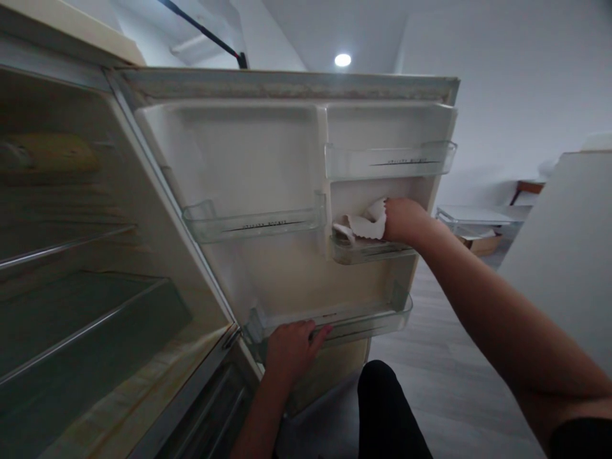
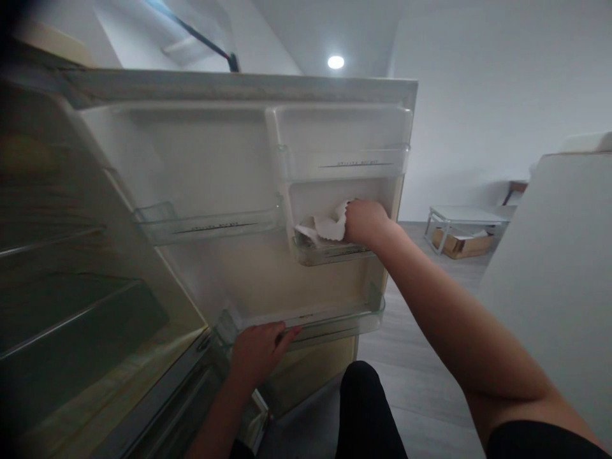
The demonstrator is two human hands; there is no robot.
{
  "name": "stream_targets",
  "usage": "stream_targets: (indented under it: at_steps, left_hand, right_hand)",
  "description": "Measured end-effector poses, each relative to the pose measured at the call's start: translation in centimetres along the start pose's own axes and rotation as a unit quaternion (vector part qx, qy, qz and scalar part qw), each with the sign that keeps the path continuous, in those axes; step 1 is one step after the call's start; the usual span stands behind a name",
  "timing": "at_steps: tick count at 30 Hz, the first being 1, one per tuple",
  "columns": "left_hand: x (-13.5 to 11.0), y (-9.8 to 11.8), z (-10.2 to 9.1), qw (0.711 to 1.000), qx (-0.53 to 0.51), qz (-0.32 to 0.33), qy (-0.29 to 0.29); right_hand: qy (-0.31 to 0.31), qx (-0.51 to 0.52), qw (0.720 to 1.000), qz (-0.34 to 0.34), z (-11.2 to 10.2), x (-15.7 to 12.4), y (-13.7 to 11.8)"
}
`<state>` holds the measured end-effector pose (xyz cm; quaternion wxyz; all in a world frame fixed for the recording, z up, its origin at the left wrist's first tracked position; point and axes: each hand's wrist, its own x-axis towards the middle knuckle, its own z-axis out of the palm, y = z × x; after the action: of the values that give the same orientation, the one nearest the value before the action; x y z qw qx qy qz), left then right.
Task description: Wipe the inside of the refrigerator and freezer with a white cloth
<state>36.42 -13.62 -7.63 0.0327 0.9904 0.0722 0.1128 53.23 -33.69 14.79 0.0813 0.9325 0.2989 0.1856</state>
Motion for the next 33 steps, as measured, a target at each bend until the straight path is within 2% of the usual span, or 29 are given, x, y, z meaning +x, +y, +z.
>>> stream_targets:
  at_steps: [3, 5, 8, 10, 12, 15, 21, 25, 33]
  left_hand:
    - [0.3, 0.2, 0.2, 1.0, 0.011, -0.013, 0.008]
    - [0.6, 0.3, 0.3, 1.0, 0.016, -0.017, 0.012]
    - [0.9, 0.5, 0.3, 0.999, 0.017, -0.022, 0.017]
    - [1.0, 0.5, 0.2, 0.999, 0.017, -0.027, 0.016]
    - [1.0, 0.5, 0.2, 0.999, 0.017, -0.029, 0.012]
    - [0.9, 0.4, 0.1, 0.999, 0.019, -0.026, 0.012]
    - [0.0, 0.1, -0.1, 1.0, 0.015, -0.024, -0.003]
    - [-0.3, -0.1, -0.1, 1.0, 0.018, -0.02, -0.003]
    - [0.0, 0.1, 0.0, 0.999, 0.022, -0.022, 0.005]
  right_hand:
    - [-0.015, 0.005, 0.999, -0.032, -0.4, 1.1, -0.2]
    - [-0.012, 0.052, 0.993, -0.101, -0.6, 2.0, -0.7]
    - [0.034, 0.149, 0.969, -0.196, -0.1, 3.2, -2.0]
    - [0.073, 0.188, 0.956, -0.213, 0.5, 3.7, -2.9]
    - [0.087, 0.204, 0.951, -0.215, 1.0, 3.9, -3.1]
    - [0.073, 0.204, 0.954, -0.206, 1.1, 3.4, -2.0]
    - [0.008, 0.094, 0.989, -0.117, 0.7, 0.9, 1.6]
    - [0.018, 0.069, 0.995, -0.07, 1.2, 0.1, 2.0]
    - [0.04, 0.15, 0.981, -0.114, 1.9, 0.6, 2.2]
